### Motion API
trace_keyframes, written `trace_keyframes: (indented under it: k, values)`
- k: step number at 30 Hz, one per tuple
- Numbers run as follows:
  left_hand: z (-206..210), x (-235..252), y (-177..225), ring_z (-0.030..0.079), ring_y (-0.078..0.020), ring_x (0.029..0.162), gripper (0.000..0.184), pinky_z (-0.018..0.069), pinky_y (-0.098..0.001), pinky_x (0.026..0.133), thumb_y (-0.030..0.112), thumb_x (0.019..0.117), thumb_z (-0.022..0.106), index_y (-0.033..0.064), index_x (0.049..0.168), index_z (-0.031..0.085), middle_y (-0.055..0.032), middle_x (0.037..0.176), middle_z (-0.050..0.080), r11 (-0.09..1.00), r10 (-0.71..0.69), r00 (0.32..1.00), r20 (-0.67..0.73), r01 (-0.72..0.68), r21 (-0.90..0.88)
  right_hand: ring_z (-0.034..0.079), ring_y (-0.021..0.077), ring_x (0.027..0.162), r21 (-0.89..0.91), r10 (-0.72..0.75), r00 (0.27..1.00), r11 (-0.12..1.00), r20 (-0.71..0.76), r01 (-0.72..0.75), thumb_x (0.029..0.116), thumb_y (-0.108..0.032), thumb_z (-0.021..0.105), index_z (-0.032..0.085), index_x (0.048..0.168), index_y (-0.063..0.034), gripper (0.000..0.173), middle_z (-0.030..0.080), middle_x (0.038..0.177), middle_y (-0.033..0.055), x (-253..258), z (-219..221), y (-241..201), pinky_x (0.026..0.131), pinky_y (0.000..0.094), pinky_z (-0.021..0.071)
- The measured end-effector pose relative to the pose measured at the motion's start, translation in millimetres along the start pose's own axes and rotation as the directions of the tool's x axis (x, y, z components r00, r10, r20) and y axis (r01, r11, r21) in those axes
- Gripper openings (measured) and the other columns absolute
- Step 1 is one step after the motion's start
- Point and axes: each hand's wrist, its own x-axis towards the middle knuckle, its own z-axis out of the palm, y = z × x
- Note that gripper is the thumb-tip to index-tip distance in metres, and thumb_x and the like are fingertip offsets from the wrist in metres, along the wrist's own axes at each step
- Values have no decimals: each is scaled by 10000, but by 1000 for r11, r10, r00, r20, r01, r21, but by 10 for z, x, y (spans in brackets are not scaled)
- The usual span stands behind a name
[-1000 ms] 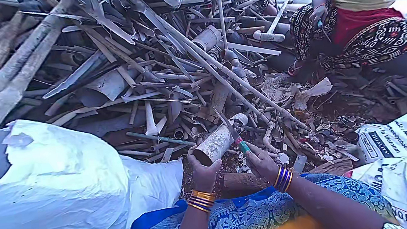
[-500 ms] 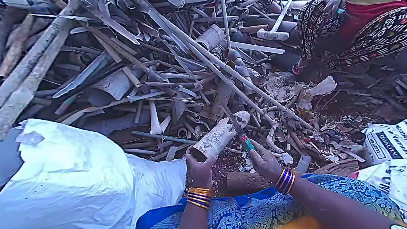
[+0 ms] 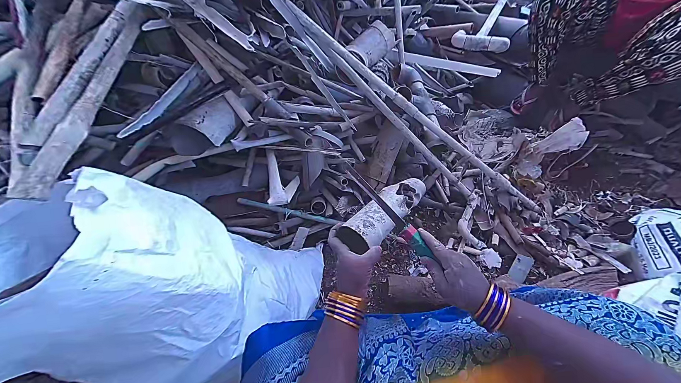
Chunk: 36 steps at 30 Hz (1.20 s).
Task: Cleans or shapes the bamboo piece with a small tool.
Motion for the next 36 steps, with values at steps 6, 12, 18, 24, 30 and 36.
trace_keyframes:
  k: [6,12,18,24,30,36]
  values:
    - [65,-97,68,537,-352,1310,1138,487,-486,1041,101,611,875,-34,1549,246,-308,1508,421,952,88,996,-30,-75,296,673,272,603,-288,-344,927,912,-151,291,961,-122,527,623,1349,33,429,685,860,186,-110,104,97,503,361,552]
    - [105,-148,133,525,-378,1318,1090,469,-486,1056,87,617,862,-76,1522,278,-332,1499,416,937,113,993,-32,-96,336,684,310,585,-245,-295,934,939,-202,243,928,-92,544,613,1355,79,465,710,863,219,-42,100,108,493,401,556]
    - [125,-113,93,535,-338,1303,1079,482,-458,1047,29,610,845,-42,1522,273,-303,1485,432,963,62,997,-48,-47,265,722,424,757,-222,-40,999,974,19,43,988,-68,529,513,1481,38,504,710,1027,278,-44,81,136,654,527,590]
    - [119,-107,101,538,-340,1300,1094,483,-454,1045,37,614,858,-46,1530,264,-311,1482,433,958,68,996,-56,-50,284,683,300,609,-281,-287,951,928,-116,246,961,-114,525,604,1378,44,452,698,881,211,-94,126,209,513,390,561]
    - [70,-89,123,550,-349,1282,1076,493,-489,1023,83,631,849,-25,1530,268,-301,1455,465,965,44,997,-59,-27,262,670,300,561,-256,-311,924,933,-225,251,946,-105,533,627,1340,75,443,709,846,206,5,90,211,476,402,543]
    - [83,-84,108,555,-339,1281,1085,500,-464,1025,39,618,843,-29,1533,263,-298,1462,461,965,75,995,-58,-58,256,722,429,792,-195,-39,999,980,13,40,998,-94,521,523,1479,27,497,713,1028,279,40,-30,203,683,542,584]
